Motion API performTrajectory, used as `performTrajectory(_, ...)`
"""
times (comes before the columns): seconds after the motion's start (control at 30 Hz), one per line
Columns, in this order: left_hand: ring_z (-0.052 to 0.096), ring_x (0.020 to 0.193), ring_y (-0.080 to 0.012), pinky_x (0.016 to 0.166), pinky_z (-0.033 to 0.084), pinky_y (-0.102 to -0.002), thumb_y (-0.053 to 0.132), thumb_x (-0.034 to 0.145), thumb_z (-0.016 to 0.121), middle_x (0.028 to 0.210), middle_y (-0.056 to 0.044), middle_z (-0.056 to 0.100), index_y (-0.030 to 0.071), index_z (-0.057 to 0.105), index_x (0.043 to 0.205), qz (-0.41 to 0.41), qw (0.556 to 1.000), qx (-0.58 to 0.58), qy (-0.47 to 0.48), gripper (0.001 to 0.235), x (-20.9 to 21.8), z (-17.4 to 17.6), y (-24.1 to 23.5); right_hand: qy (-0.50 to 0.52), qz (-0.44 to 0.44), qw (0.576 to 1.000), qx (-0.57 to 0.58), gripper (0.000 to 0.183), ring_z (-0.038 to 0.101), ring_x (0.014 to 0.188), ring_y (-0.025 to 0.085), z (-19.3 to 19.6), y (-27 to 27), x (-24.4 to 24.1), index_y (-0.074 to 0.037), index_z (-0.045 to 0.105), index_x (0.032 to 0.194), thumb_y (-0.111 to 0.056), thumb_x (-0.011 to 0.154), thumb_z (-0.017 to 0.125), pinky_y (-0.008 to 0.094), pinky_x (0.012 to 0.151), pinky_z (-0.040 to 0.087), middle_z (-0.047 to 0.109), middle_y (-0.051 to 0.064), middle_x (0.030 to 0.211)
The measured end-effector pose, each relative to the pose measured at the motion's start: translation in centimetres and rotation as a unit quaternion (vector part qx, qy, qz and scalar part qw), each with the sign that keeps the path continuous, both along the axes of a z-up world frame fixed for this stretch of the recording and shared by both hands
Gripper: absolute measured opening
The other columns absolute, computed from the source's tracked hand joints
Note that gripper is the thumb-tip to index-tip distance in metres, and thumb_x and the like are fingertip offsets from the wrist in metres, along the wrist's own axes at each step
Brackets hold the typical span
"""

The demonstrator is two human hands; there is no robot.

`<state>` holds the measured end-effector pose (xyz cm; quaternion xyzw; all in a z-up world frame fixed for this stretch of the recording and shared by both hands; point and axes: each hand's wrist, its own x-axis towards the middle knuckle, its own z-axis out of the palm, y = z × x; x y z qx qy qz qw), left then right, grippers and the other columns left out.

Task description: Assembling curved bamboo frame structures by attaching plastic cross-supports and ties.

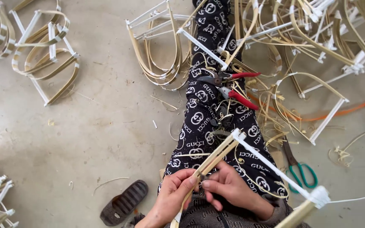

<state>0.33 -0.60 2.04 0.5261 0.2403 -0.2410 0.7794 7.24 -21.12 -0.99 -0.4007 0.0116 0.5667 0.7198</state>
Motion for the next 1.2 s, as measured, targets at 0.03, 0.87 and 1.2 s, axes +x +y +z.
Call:
performTrajectory(0.03, 0.050, 0.047, -0.0047, 0.042, 0.038, -0.020, 0.024, 0.102, 0.060, 0.080, -0.001, 0.066, -0.005, 0.068, 0.124, -0.008, 1.000, -0.001, 0.015, 0.038, -0.1, 0.4, 0.1, 0.000, -0.016, 1.000, 0.007, 0.040, 0.059, 0.042, 0.016, -0.6, -0.3, -0.4, -0.006, 0.039, 0.131, -0.006, 0.098, 0.062, 0.026, 0.039, 0.047, 0.067, 0.011, 0.069)
performTrajectory(0.87, 0.047, 0.041, -0.0044, 0.037, 0.035, -0.021, 0.021, 0.098, 0.064, 0.075, -0.005, 0.068, -0.005, 0.069, 0.118, 0.006, 0.987, -0.077, 0.139, 0.033, -6.5, -0.1, 5.9, -0.030, -0.115, 0.991, -0.055, 0.019, 0.060, 0.042, 0.018, -1.0, -1.7, 1.1, 0.002, 0.056, 0.106, -0.009, 0.095, 0.066, 0.028, 0.039, 0.048, 0.067, 0.015, 0.065)
performTrajectory(1.2, 0.049, 0.041, -0.0064, 0.037, 0.037, -0.022, 0.019, 0.099, 0.064, 0.075, -0.006, 0.069, -0.008, 0.070, 0.120, -0.004, 0.990, -0.041, 0.137, 0.035, -5.4, -1.6, 7.0, -0.040, 0.007, 0.992, -0.123, 0.039, 0.067, 0.059, 0.019, 0.0, -1.1, 2.7, -0.001, 0.055, 0.121, -0.009, 0.088, 0.074, 0.029, 0.054, 0.056, 0.069, 0.015, 0.079)
